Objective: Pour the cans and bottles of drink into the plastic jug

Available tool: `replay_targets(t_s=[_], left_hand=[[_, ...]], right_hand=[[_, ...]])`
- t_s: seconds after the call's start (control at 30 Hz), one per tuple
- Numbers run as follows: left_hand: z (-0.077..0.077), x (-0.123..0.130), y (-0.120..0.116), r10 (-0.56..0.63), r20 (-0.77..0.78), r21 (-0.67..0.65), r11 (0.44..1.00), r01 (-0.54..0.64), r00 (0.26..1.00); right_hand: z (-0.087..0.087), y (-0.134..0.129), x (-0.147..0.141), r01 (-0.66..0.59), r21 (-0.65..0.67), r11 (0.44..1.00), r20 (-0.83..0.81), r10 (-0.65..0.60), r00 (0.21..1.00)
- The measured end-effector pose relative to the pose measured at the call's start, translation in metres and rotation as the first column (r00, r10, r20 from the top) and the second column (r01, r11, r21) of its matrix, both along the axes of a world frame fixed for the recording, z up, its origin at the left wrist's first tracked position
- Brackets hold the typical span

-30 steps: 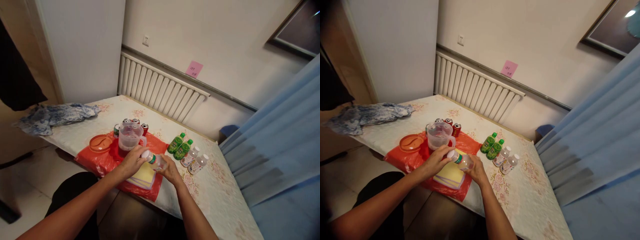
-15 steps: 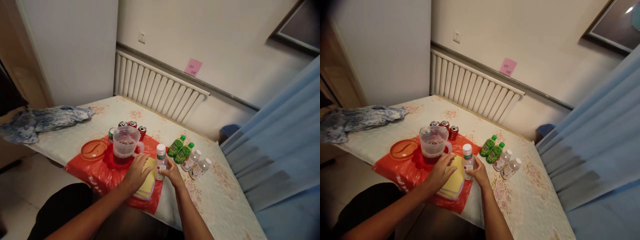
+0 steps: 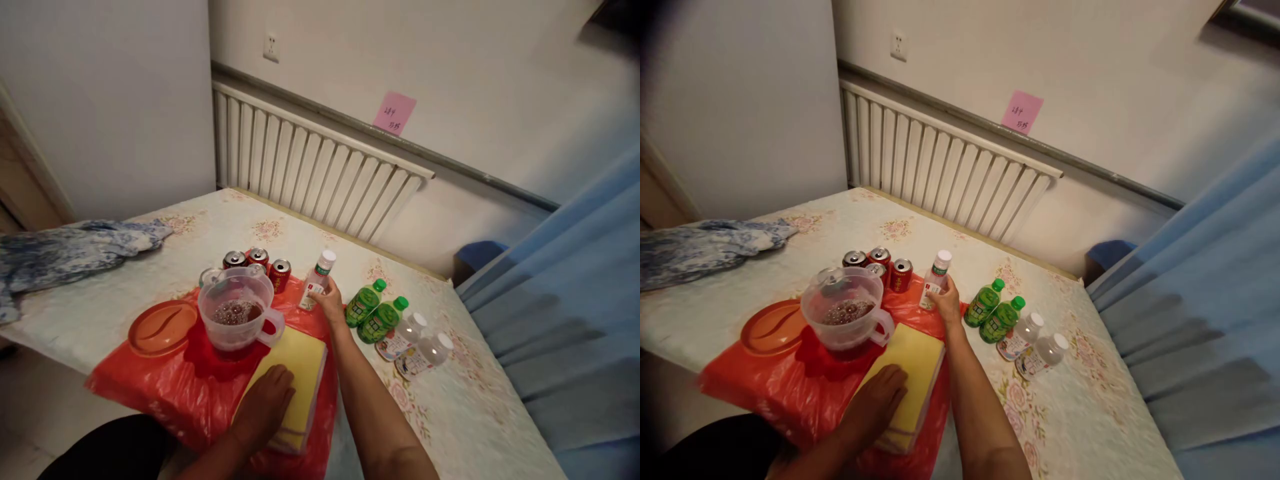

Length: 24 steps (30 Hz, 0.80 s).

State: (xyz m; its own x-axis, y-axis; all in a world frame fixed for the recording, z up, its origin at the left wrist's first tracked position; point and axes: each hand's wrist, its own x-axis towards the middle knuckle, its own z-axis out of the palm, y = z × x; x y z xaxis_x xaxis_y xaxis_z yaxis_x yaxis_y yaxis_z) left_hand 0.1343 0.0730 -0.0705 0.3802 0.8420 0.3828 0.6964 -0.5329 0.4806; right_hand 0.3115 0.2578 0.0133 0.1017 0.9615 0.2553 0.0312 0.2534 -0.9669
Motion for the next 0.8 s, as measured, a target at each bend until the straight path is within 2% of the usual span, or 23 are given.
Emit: replay_targets(t_s=[0.17,0.37,0.6,0.8], left_hand=[[-0.006,0.000,-0.003,0.015,0.028,0.079,0.997,-0.017,0.999],[-0.008,0.000,-0.004,0.011,0.026,0.076,0.997,-0.013,1.000],[-0.006,0.000,-0.004,-0.003,0.046,0.060,0.998,0.000,0.999],[-0.008,0.001,-0.004,0.016,0.043,0.069,0.997,-0.019,0.999]], right_hand=[[-0.016,0.048,-0.017,0.022,0.010,1.000,0.055,-0.022,0.998],[-0.033,0.079,-0.036,0.025,0.025,0.999,0.051,-0.026,0.998],[-0.043,0.084,-0.041,0.032,0.022,0.999,0.066,-0.034,0.997],[-0.040,0.064,-0.035,0.139,-0.045,0.989,0.079,-0.135,0.988]])
